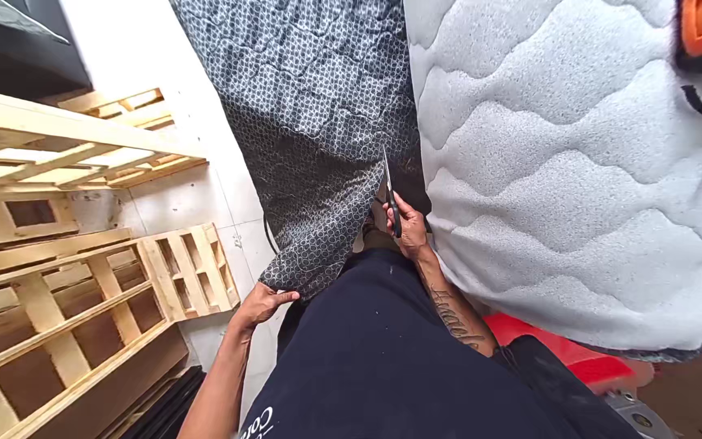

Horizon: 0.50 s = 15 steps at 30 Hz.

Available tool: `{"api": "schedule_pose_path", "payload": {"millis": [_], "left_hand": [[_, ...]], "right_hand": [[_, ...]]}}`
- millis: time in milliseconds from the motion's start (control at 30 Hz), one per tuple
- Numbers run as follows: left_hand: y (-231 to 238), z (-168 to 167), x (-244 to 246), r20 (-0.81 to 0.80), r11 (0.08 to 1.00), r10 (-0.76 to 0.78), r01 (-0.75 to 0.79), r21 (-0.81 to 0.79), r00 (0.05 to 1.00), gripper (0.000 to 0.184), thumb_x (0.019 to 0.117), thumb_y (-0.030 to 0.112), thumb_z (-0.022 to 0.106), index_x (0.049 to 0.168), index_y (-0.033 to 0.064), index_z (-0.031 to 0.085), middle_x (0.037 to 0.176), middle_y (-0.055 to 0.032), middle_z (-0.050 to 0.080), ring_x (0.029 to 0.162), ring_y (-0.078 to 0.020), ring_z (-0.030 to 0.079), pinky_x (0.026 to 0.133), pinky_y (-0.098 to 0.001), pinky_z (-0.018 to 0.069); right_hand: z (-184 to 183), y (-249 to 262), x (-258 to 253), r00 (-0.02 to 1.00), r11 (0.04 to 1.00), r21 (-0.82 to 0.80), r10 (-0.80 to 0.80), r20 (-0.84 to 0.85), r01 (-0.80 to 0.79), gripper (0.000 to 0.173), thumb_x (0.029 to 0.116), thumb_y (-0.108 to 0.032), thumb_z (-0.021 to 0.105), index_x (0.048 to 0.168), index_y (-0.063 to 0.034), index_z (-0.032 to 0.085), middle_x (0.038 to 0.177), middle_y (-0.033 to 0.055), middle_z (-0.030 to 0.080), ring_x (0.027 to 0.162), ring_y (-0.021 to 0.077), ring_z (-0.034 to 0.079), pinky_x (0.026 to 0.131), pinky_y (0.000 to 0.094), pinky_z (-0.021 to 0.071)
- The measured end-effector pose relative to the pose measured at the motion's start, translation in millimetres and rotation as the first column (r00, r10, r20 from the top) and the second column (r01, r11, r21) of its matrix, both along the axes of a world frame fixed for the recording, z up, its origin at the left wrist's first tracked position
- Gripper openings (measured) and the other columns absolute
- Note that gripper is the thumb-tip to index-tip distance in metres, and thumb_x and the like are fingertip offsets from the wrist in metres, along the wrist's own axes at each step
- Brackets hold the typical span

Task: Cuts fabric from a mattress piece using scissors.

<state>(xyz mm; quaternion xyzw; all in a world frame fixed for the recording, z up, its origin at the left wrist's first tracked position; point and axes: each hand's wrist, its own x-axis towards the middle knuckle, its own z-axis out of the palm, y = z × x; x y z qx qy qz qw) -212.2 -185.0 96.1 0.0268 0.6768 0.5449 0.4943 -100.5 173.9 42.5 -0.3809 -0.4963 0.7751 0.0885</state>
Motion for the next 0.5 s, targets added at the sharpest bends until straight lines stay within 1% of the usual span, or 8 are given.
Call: {"api": "schedule_pose_path", "payload": {"millis": [100, 200, 267, 333, 400, 500], "left_hand": [[-15, -1, -24, -0.021, 0.999, -0.002, 0.002, 0.034, 1.000, 0.059, 0.0724, -0.005, 0.082, 0.126, 0.0071, 0.062, 0.111, 0.0047, 0.076, 0.105, -0.0076, 0.072, 0.098, -0.0295, 0.0588], [-26, -6, -44, -0.030, 0.996, -0.042, 0.044, 0.072, 0.999, 0.057, 0.0731, -0.003, 0.082, 0.126, 0.0070, 0.062, 0.112, 0.0044, 0.076, 0.106, -0.0075, 0.071, 0.099, -0.0293, 0.0579], [-30, -9, -57, -0.035, 0.995, -0.060, 0.063, 0.083, 0.998, 0.056, 0.0725, -0.005, 0.081, 0.124, 0.0073, 0.064, 0.111, 0.0054, 0.076, 0.106, -0.0065, 0.071, 0.099, -0.0281, 0.0579], [-38, -12, -68, -0.026, 0.994, -0.053, 0.056, 0.099, 0.998, 0.056, 0.0718, -0.004, 0.082, 0.124, 0.0081, 0.064, 0.111, 0.0057, 0.076, 0.105, -0.0068, 0.071, 0.098, -0.0283, 0.0583], [-46, -16, -78, -0.001, 0.994, -0.037, 0.037, 0.105, 0.999, 0.056, 0.0714, -0.003, 0.081, 0.124, 0.0084, 0.064, 0.110, 0.0046, 0.077, 0.104, -0.0079, 0.072, 0.098, -0.0293, 0.0588], [-53, -18, -89, 0.020, 0.993, -0.063, 0.061, 0.101, 0.998, 0.054, 0.0723, -0.003, 0.081, 0.123, 0.0085, 0.065, 0.110, 0.0039, 0.077, 0.104, -0.0083, 0.072, 0.097, -0.0293, 0.0589]], "right_hand": [[1, -1, -6, 1.000, 1.000, 0.013, -0.024, 0.019, 0.024, 0.047, 0.1009, -0.008, 0.059, 0.147, 0.0021, 0.051, 0.110, 0.0094, 0.070, 0.065, 0.0080, 0.060, 0.054, 0.0225, 0.0511], [-2, 1, -27, 0.999, 0.999, -0.015, -0.041, 0.029, 0.042, 0.047, 0.1041, -0.011, 0.054, 0.150, -0.0014, 0.048, 0.108, 0.0076, 0.069, 0.064, 0.0069, 0.056, 0.053, 0.0214, 0.0483], [-1, 4, -39, 0.998, 0.999, -0.002, -0.051, 0.042, 0.052, 0.047, 0.1033, -0.009, 0.056, 0.149, -0.0025, 0.050, 0.106, 0.0078, 0.069, 0.063, 0.0078, 0.057, 0.052, 0.0219, 0.0488], [1, 4, -42, 0.997, 0.998, 0.018, -0.054, 0.045, 0.054, 0.046, 0.1018, -0.007, 0.057, 0.147, -0.0018, 0.052, 0.107, 0.0090, 0.070, 0.063, 0.0091, 0.058, 0.051, 0.0230, 0.0498], [2, 5, -45, 0.998, 0.999, 0.033, -0.043, 0.048, 0.042, 0.046, 0.1022, -0.009, 0.058, 0.147, -0.0022, 0.052, 0.108, 0.0085, 0.070, 0.063, 0.0087, 0.058, 0.052, 0.0228, 0.0499], [5, 10, -61, 0.996, 0.999, -0.003, -0.043, 0.073, 0.044, 0.046, 0.1051, -0.016, 0.054, 0.150, -0.0069, 0.049, 0.105, 0.0058, 0.068, 0.064, 0.0072, 0.056, 0.053, 0.0213, 0.0474]]}}
